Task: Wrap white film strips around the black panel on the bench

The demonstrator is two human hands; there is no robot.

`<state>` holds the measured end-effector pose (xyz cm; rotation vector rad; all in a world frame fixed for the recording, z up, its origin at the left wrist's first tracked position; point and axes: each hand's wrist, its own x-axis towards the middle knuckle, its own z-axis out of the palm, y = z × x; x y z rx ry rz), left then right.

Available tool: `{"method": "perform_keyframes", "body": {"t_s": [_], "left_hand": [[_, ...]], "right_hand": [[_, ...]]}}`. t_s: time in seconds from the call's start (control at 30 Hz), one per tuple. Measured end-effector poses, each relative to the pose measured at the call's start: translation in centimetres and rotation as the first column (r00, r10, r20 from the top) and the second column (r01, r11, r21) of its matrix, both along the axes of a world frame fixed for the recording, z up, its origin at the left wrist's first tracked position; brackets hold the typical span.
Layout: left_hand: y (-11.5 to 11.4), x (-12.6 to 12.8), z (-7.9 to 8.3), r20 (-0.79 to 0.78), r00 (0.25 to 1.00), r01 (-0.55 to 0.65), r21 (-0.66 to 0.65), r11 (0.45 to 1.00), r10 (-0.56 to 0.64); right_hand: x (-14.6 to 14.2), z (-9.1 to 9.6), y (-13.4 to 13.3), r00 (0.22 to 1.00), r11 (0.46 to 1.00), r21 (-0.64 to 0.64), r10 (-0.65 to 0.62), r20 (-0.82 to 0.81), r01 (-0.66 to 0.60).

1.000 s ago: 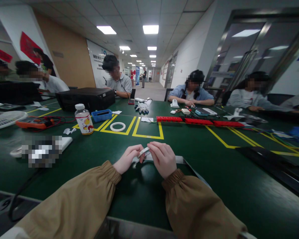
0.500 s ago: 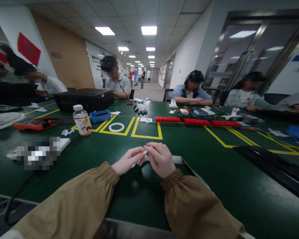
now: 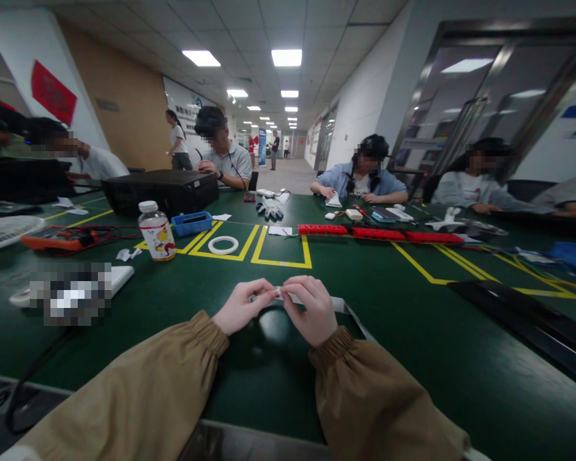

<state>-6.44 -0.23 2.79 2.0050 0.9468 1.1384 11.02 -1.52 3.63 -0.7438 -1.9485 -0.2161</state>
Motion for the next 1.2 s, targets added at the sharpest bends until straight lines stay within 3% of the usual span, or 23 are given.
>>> {"method": "perform_keyframes", "body": {"t_s": [0.2,0.27,0.6,0.77,1.0,1.2], "left_hand": [[0.0,-0.2,0.2,0.083,0.996,-0.007,-0.076,0.997,0.013],[0.0,-0.3,0.2,0.09,0.996,-0.004,-0.093,0.996,0.012],[-0.2,-0.2,0.2,0.001,1.0,-0.022,0.012,1.0,0.022],[-0.3,-0.3,0.2,-0.055,0.998,-0.002,0.097,0.995,0.007],[-0.5,-0.3,0.5,-0.161,0.982,-0.063,0.212,0.975,0.098],[-0.6,-0.4,0.8,-0.205,0.973,-0.068,0.181,0.981,0.105]], "right_hand": [[0.6,0.6,0.2,0.95,0.991,-0.038,-0.136,-0.28,0.131],[0.8,0.8,0.2,0.939,0.988,-0.036,-0.156,-0.305,0.152],[0.4,0.5,-0.6,0.994,0.997,-0.009,-0.071,0.08,0.072],[0.2,0.1,-0.4,0.996,0.997,-0.006,-0.074,0.058,0.074],[-0.2,0.0,-0.3,0.997,0.999,0.018,-0.051,0.062,0.05],[-0.3,0.1,-0.6,0.993,0.995,0.069,-0.075,0.091,0.069]]}}
